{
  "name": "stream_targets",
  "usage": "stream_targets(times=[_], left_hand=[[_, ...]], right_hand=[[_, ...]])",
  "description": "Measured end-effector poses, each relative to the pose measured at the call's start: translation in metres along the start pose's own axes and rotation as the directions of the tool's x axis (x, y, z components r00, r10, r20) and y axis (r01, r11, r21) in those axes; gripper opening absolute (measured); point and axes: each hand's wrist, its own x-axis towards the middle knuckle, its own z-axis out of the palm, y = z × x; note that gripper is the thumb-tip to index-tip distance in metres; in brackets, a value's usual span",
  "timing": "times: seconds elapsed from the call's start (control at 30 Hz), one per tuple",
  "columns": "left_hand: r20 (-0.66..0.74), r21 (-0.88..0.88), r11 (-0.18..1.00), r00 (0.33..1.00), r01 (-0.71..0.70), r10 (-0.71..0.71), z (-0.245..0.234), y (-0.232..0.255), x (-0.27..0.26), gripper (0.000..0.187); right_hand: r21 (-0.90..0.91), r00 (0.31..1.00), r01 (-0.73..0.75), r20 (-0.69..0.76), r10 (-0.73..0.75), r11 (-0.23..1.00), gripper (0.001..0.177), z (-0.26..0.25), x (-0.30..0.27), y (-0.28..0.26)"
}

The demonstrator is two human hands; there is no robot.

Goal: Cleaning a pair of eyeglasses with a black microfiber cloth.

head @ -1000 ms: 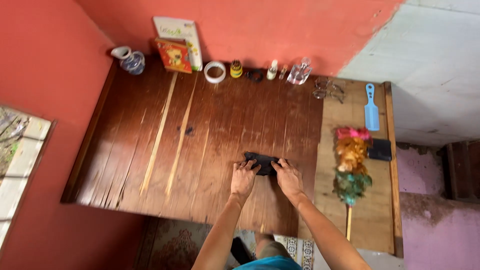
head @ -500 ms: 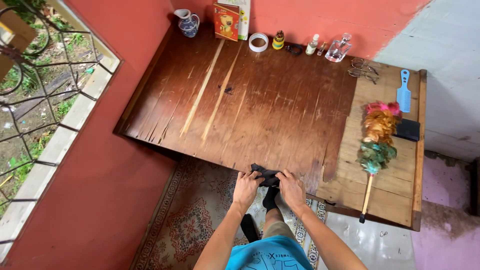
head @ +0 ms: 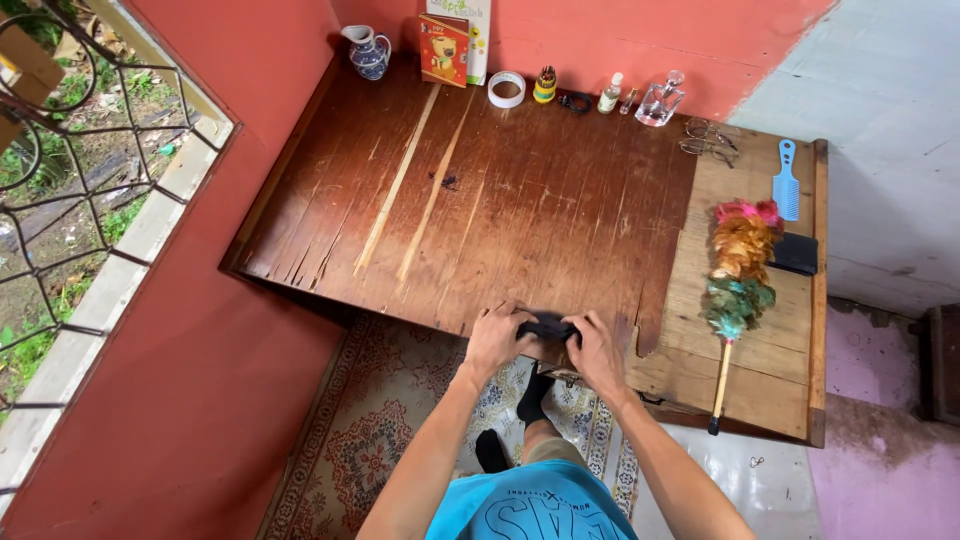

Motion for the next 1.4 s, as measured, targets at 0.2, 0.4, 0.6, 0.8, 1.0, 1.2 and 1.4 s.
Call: stream_targets(times=[0.2,0.4,0.6,0.8,1.0,1.2,1.4], left_hand=[[0.089,0.161,0.987,0.996,0.011,-0.025,0.051,-0.026,0.016,0.013],[0.189,0.202,0.979,0.981,-0.011,-0.028,0.046,-0.022,0.023,0.044],[0.156,0.232,0.973,0.986,0.017,-0.055,0.064,-0.028,0.056,0.049],[0.226,0.271,0.963,0.973,-0.006,-0.057,0.086,-0.023,0.129,0.046],[0.261,0.127,0.984,0.962,-0.122,0.085,0.067,0.022,0.24,0.038],[0.138,0.033,0.992,0.983,-0.125,0.119,0.107,0.04,0.372,0.019],[0.203,0.029,0.994,0.975,-0.101,0.093,0.165,0.059,0.482,0.035]], right_hand=[[-0.122,0.984,0.052,0.177,-0.03,0.991,0.035,-0.011,0.01,0.01],[-0.28,0.993,-0.025,0.105,0.056,0.96,0.024,0.02,0.013,0.028],[-0.227,0.998,-0.035,0.05,0.047,0.973,0.033,0.007,0.045,0.044],[-0.063,0.997,-0.069,-0.03,0.067,0.996,0.027,-0.004,0.098,0.089],[-0.082,0.966,-0.252,0.034,0.256,0.964,0.03,-0.075,0.171,0.101],[-0.076,0.921,-0.242,-0.333,0.204,0.967,0.022,-0.13,0.264,0.191],[0.013,0.865,-0.349,-0.381,0.327,0.937,0.029,-0.17,0.357,0.27]])
